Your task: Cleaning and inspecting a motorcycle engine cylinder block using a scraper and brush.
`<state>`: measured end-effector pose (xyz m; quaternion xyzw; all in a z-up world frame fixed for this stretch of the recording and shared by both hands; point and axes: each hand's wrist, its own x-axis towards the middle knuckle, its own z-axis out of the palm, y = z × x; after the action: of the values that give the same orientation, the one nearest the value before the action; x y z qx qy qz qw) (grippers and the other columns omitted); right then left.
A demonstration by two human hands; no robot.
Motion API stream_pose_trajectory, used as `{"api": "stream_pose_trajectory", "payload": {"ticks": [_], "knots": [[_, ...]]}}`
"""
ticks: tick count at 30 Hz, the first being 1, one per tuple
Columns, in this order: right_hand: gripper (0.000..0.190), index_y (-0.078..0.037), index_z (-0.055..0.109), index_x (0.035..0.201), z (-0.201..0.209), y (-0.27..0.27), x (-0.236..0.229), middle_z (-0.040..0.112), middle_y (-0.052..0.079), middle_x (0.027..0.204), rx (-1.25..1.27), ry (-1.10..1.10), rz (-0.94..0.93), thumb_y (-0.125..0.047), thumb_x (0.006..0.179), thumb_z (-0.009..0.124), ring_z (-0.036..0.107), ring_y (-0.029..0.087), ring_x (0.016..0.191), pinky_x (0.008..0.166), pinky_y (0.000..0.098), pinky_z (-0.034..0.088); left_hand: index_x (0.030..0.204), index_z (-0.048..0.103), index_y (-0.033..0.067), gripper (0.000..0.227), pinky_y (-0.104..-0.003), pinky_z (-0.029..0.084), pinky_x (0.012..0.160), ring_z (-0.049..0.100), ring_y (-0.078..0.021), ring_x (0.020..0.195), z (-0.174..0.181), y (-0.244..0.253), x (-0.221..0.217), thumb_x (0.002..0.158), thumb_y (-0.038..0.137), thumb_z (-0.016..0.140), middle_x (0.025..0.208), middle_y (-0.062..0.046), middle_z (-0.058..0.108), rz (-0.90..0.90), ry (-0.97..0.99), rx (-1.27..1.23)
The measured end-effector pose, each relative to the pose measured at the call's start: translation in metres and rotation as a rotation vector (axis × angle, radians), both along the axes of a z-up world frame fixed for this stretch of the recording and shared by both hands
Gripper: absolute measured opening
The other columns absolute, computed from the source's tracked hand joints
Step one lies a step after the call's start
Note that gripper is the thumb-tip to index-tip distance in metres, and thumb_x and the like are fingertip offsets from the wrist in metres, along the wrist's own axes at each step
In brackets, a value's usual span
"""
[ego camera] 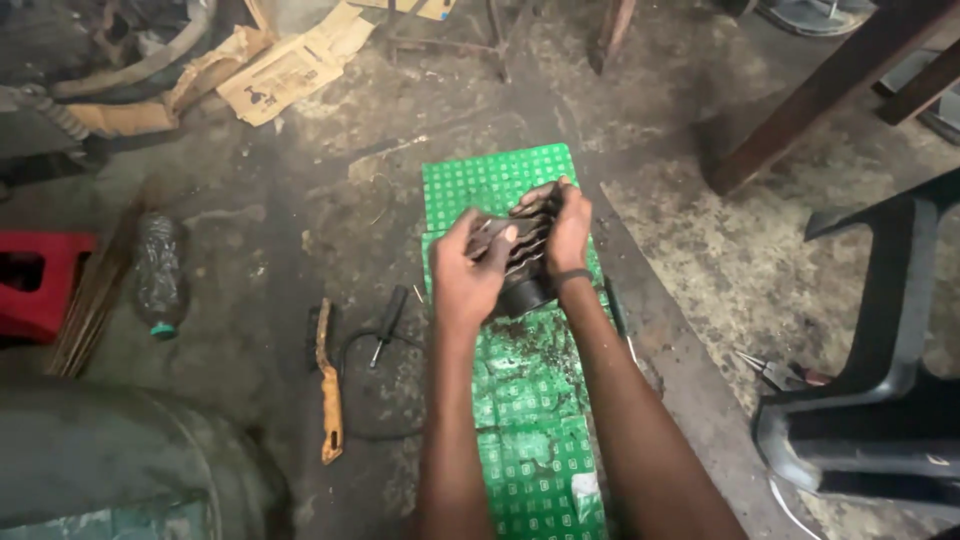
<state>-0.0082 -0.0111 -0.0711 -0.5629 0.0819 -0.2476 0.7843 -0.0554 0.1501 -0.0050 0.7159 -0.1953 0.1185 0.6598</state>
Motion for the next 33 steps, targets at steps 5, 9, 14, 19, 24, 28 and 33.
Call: {"api": "stream_pose_trajectory", "payload": {"ticks": [5,9,14,19,24,28,33], "knots": [[0.06,0.003,0.069,0.081,-0.011,0.0,-0.001,0.07,0.011,0.077,-0.103,0.015,-0.078,-0.04,0.105,0.034,0.063,0.019,0.071,0.074,0.0343,0.051,0.119,0.066,-0.0009,0.024,-0.029,0.057,0.079,0.068,-0.0107,0.089,0.007,-0.006,0.003,0.095,-0.003,0.063,0.098,-0.009,0.075,-0.072,-0.029,-0.114],[0.059,0.002,0.069,0.081,-0.027,-0.01,0.008,0.071,0.011,0.079,-0.079,-0.034,-0.064,-0.04,0.106,0.035,0.063,0.018,0.073,0.075,0.0328,0.05,0.114,0.07,-0.0009,0.02,-0.029,0.057,0.084,0.07,-0.0129,0.093,-0.003,-0.007,0.01,0.095,-0.004,0.062,0.103,-0.009,0.075,-0.077,-0.058,-0.137],[0.06,0.002,0.071,0.082,-0.028,-0.009,0.013,0.069,0.01,0.077,-0.078,0.015,-0.09,-0.042,0.104,0.036,0.062,0.018,0.071,0.072,0.0329,0.049,0.111,0.071,-0.0012,0.013,-0.029,0.056,0.09,0.07,-0.014,0.098,0.02,0.003,0.008,0.099,-0.002,0.065,0.105,-0.009,0.075,-0.009,-0.127,-0.162],[0.058,0.0,0.069,0.083,-0.024,-0.008,0.015,0.068,0.009,0.077,0.011,0.076,-0.075,-0.043,0.104,0.037,0.061,0.019,0.07,0.068,0.0333,0.047,0.114,0.069,-0.001,0.016,-0.029,0.055,0.088,0.07,-0.0137,0.094,0.003,-0.003,0.013,0.099,0.0,0.064,0.103,-0.01,0.073,-0.049,-0.124,-0.03],[0.06,0.0,0.069,0.082,-0.033,-0.018,0.014,0.07,0.012,0.076,-0.039,-0.006,-0.058,-0.042,0.105,0.033,0.064,0.02,0.07,0.072,0.0338,0.051,0.109,0.073,0.0002,0.012,-0.029,0.055,0.084,0.068,-0.0128,0.092,0.012,0.011,0.015,0.099,0.002,0.067,0.099,-0.009,0.076,-0.105,-0.067,-0.092],[0.058,-0.001,0.065,0.079,-0.047,-0.023,0.024,0.071,0.014,0.074,0.03,-0.068,0.034,-0.042,0.104,0.031,0.068,0.023,0.068,0.074,0.0362,0.055,0.111,0.073,-0.0002,0.012,-0.029,0.055,0.087,0.069,-0.0125,0.095,0.001,0.012,0.036,0.101,0.002,0.068,0.104,-0.009,0.076,-0.125,-0.151,-0.14],[0.054,-0.001,0.066,0.081,-0.048,-0.026,0.023,0.069,0.015,0.075,0.108,-0.026,0.054,-0.04,0.103,0.036,0.067,0.025,0.069,0.073,0.0389,0.053,0.109,0.075,0.0006,0.014,-0.027,0.056,0.079,0.067,-0.0102,0.086,-0.017,0.012,0.039,0.096,0.003,0.069,0.095,-0.006,0.076,-0.159,0.053,-0.056]]}}
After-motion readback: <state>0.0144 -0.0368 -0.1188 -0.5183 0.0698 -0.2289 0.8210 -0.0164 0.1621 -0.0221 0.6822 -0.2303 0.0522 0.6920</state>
